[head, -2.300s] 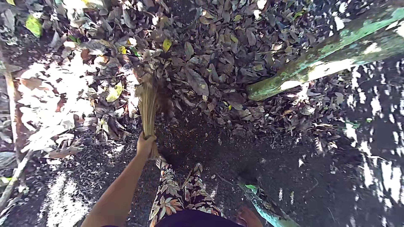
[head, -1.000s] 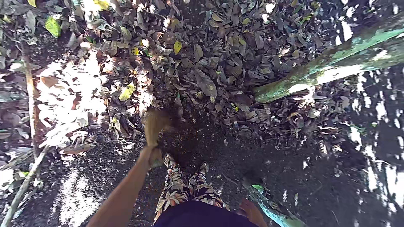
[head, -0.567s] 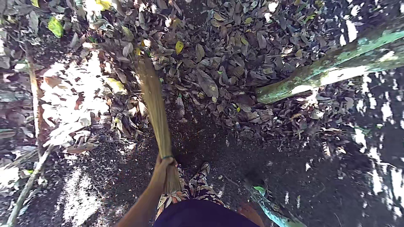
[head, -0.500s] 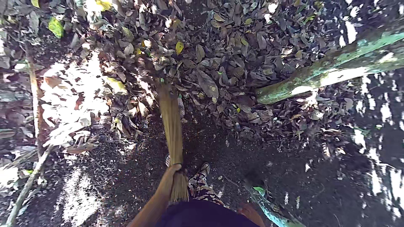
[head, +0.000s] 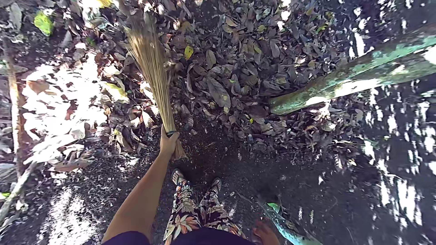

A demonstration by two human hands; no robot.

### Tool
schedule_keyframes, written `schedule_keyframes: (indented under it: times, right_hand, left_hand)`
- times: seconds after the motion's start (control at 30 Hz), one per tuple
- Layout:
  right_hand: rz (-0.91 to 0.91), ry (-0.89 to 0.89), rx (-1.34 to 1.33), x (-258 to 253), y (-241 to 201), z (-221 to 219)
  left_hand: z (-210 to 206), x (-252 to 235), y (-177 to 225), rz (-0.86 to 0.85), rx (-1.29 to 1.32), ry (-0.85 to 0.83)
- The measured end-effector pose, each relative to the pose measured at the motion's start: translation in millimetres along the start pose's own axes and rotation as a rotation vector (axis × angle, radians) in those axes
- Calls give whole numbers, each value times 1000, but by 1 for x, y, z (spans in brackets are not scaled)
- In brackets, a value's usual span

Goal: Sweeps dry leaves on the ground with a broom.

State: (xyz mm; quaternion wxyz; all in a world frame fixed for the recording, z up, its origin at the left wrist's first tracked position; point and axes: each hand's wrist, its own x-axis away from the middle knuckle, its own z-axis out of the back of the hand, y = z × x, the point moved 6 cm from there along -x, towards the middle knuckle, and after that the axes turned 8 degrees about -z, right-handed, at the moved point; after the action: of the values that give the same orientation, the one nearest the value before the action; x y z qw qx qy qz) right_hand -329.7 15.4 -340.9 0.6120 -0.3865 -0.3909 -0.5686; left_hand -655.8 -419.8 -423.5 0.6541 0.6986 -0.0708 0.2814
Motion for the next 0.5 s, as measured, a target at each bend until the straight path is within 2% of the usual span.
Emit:
schedule_keyframes:
  times: [0.07,0.2,0.3,0.4,0.47,0.5]
  right_hand:
    - [-10,-2,7,-1,8,2]
    - [-32,10,3,-13,8,4]
    - [-15,17,4,-15,-5,3]
    - [-1,17,-16,-15,-16,-2]
    - [12,20,-25,-18,-20,-4]
    - [20,21,-24,-18,-20,-5]
  left_hand:
    - [-7,41,13,45,183,-43]
    - [-25,146,26,327,452,-293]
    - [-41,202,-5,594,463,-407]
    - [-46,216,-65,802,342,-413]
    - [-31,193,-91,794,205,-334]
    - [-19,172,-94,723,128,-283]
